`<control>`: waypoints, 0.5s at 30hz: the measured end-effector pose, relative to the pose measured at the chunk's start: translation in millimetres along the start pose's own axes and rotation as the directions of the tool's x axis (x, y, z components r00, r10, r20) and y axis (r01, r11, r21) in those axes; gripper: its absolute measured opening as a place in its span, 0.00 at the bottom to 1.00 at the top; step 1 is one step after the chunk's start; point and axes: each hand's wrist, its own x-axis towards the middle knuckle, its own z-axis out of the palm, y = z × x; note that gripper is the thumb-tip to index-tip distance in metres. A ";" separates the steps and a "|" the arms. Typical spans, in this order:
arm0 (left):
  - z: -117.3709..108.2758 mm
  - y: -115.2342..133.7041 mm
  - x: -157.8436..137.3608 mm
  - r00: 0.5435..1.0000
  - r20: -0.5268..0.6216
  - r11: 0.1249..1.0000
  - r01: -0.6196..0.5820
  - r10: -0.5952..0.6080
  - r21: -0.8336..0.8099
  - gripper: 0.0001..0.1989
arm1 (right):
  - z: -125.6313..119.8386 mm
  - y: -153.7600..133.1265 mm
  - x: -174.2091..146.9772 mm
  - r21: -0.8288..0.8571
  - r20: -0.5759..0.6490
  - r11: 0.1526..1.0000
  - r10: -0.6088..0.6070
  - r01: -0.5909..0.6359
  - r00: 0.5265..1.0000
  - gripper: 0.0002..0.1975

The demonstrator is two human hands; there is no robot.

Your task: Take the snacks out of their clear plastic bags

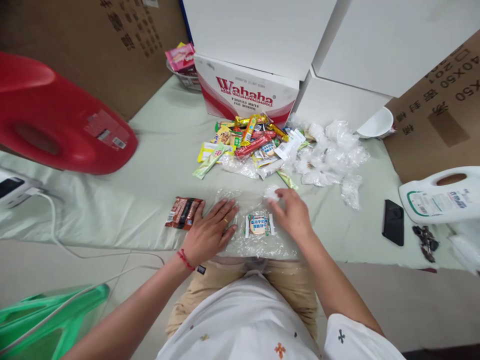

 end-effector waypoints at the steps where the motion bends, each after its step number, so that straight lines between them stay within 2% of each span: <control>1: 0.1 0.2 0.2 1.000 -0.001 1.000 0.002 -0.002 0.003 0.26 | -3.2 5.2 11.9 -0.052 -0.060 0.996 0.068 -0.071 0.996 0.20; 3: 0.2 0.4 0.4 1.000 -0.003 1.000 0.009 -0.009 0.007 0.25 | -5.9 12.7 32.8 -0.176 -0.048 0.973 0.142 -0.148 0.989 0.19; 6: 0.4 0.4 0.4 1.000 -0.003 1.000 0.011 -0.011 0.012 0.25 | -6.1 11.6 51.5 -0.275 0.143 0.956 0.144 -0.100 0.979 0.11; 7: 0.4 0.4 0.3 1.000 -0.001 1.000 0.011 -0.011 0.012 0.25 | -7.2 7.5 55.5 -0.277 0.169 0.958 0.122 -0.071 0.978 0.09; 10: 0.1 0.0 0.0 1.000 0.000 1.000 0.009 -0.009 0.010 0.24 | -11.8 -14.6 71.1 -0.216 0.079 0.976 -0.015 0.032 0.997 0.09; 12: -0.1 -0.2 0.0 1.000 -0.003 1.000 0.007 -0.007 0.014 0.24 | -7.9 -34.3 87.5 -0.145 0.032 0.978 -0.146 0.149 0.989 0.11; 13: -0.2 -0.3 0.0 1.000 -0.004 1.000 0.005 -0.005 0.018 0.24 | -2.1 -44.5 96.7 -0.118 0.050 0.972 -0.199 0.204 0.979 0.11; 15: -0.5 -0.3 0.4 1.000 -0.003 1.000 0.001 -0.001 0.028 0.24 | 16.1 -63.1 112.7 -0.118 0.176 0.952 -0.261 0.284 0.949 0.09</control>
